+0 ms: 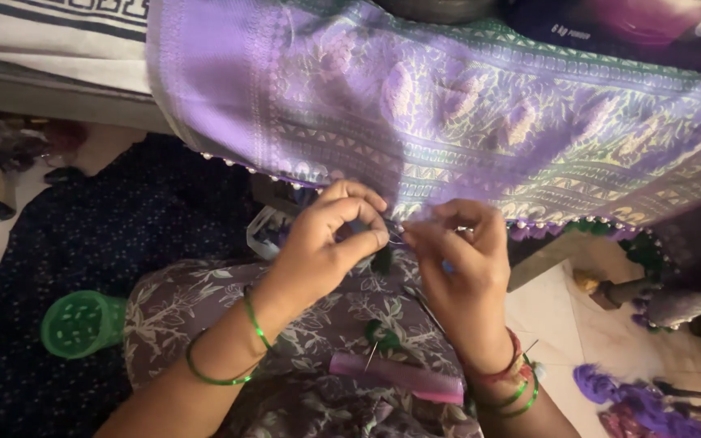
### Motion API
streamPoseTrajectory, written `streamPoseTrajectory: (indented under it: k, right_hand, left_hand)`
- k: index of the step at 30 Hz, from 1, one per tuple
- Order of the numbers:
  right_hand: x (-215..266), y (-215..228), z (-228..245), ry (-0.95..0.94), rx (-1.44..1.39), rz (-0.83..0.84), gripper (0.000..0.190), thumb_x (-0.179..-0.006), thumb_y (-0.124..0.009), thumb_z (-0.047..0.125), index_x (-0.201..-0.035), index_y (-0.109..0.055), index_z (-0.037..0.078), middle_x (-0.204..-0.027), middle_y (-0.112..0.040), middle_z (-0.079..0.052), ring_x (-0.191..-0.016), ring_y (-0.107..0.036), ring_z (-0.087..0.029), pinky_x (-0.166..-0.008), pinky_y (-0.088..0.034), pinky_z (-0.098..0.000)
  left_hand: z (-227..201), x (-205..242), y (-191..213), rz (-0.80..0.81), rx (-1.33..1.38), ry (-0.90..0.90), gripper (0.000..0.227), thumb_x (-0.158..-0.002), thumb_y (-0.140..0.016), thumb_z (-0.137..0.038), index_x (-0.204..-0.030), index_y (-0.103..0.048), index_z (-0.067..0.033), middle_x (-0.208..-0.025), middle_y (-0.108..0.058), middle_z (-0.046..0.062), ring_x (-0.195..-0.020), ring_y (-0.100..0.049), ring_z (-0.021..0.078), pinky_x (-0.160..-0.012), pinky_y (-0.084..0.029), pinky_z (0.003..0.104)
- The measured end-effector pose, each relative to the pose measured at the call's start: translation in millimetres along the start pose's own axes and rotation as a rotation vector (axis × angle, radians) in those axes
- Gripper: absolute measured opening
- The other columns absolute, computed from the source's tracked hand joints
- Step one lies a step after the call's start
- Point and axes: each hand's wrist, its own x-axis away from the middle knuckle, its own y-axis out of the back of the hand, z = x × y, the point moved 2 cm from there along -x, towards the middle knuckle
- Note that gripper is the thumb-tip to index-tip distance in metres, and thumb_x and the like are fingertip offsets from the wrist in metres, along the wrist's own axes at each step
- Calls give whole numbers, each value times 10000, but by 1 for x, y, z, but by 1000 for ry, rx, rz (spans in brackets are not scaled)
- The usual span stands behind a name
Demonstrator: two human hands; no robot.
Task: The recorder is seen attaching decorative tassels to the edge of a purple and blue patterned fabric using a needle and thread.
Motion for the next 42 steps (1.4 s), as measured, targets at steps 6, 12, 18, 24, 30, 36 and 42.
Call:
streamPoseTrajectory:
  k: [6,12,18,24,30,36,42]
  right_hand:
    - [7,4,5,-4,-10,58,244,-813,-755,-62,-1040,-724,22,-1167,-561,-121,-978,-617,-195,-784,-536,-306]
    - [11,16,-14,-278,-314,-6,155,-906,-730,-55,-1032,-685,23,-1182,-608,-117,-949,-647,-142,-825,-543,-265]
    - [18,0,-5,-205,-266,81,182,-879,-776,-32,-1054,-734,-10,-1087,-708,-87,-895,-707,-157,-765,-586,-273]
    - [27,-18,-20,-367,-641,-41,113,-988,-553,-103,-1086,-533,-52,-1157,-607,-109,-882,-664,-137,-736,-605,-268]
    - [36,-34,-36,-398,-851,-47,111,-1046,-478,-103,-1089,-448,-6,-1045,-626,-127,-794,-629,-117,-708,-569,-255]
    - [34,-35,-37,-510,-817,12,78,-1016,-517,-73,-1014,-485,-1,-1020,-653,-92,-726,-578,-94,-643,-534,-244]
    - [64,-45,-30,-318,-305,111,76,-933,-659,-44,-960,-612,9,-875,-653,-93,-770,-633,-207,-692,-520,-310]
  left_hand:
    - [-8,1,0,21,-30,-11,87,-852,-790,-112,-891,-730,-63,-1152,-635,32,-1113,-605,163,-965,-470,302]
    - [-9,3,3,20,-6,22,63,-861,-784,-116,-893,-744,-80,-1163,-619,23,-1059,-610,120,-777,-513,247]
    - [-10,4,-2,29,-6,18,58,-861,-784,-99,-889,-737,-80,-1172,-626,33,-988,-622,122,-743,-512,237]
    - [-17,5,0,-67,-116,-131,134,-912,-721,-31,-908,-587,-43,-1053,-694,46,-947,-652,182,-777,-492,295]
    - [-7,2,-13,-119,-145,-175,112,-957,-587,42,-928,-495,-16,-976,-721,71,-860,-706,186,-765,-548,303]
    - [16,10,-9,-186,26,-38,80,-969,-616,1,-931,-550,-23,-984,-739,59,-856,-687,124,-784,-550,276]
    - [58,41,-27,-124,293,299,79,-876,-773,-39,-921,-723,1,-1020,-725,37,-899,-622,108,-818,-503,263]
